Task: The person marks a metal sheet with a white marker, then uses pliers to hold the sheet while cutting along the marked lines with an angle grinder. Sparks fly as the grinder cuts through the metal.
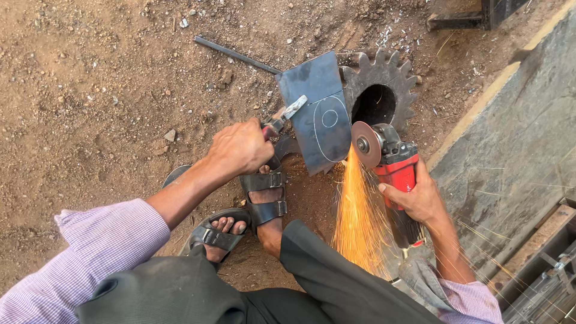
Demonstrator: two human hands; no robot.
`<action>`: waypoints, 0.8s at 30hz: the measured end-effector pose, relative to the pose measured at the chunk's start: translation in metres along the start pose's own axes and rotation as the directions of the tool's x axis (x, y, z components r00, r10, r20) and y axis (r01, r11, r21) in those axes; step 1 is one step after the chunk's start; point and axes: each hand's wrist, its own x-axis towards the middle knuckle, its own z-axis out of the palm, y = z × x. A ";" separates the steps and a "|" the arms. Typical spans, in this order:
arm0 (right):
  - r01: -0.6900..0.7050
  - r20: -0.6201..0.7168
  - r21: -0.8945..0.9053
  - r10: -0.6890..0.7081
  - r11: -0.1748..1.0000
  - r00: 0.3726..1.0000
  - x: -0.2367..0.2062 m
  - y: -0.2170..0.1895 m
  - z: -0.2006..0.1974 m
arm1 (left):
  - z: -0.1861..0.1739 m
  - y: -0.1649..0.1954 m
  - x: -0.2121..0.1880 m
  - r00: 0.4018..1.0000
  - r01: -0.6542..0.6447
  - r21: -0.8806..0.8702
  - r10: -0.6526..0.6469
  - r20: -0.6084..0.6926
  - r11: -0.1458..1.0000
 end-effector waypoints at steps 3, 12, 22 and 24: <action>-0.026 -0.009 -0.022 0.025 0.999 1.000 0.000 -0.002 0.001 | -0.001 0.000 0.000 1.000 -0.018 0.008 0.018 0.003 1.000; -0.019 -0.030 -0.078 0.017 0.997 0.999 0.002 0.002 0.001 | -0.003 0.004 -0.001 1.000 0.009 -0.019 -0.008 0.020 1.000; -0.112 -0.023 -0.106 0.110 0.988 0.994 0.005 0.002 0.001 | -0.001 0.002 0.001 1.000 0.012 -0.013 -0.012 -0.005 1.000; -0.104 -0.025 -0.139 0.102 0.985 0.994 0.005 0.000 0.000 | -0.001 0.002 0.000 1.000 0.010 -0.026 -0.010 -0.005 1.000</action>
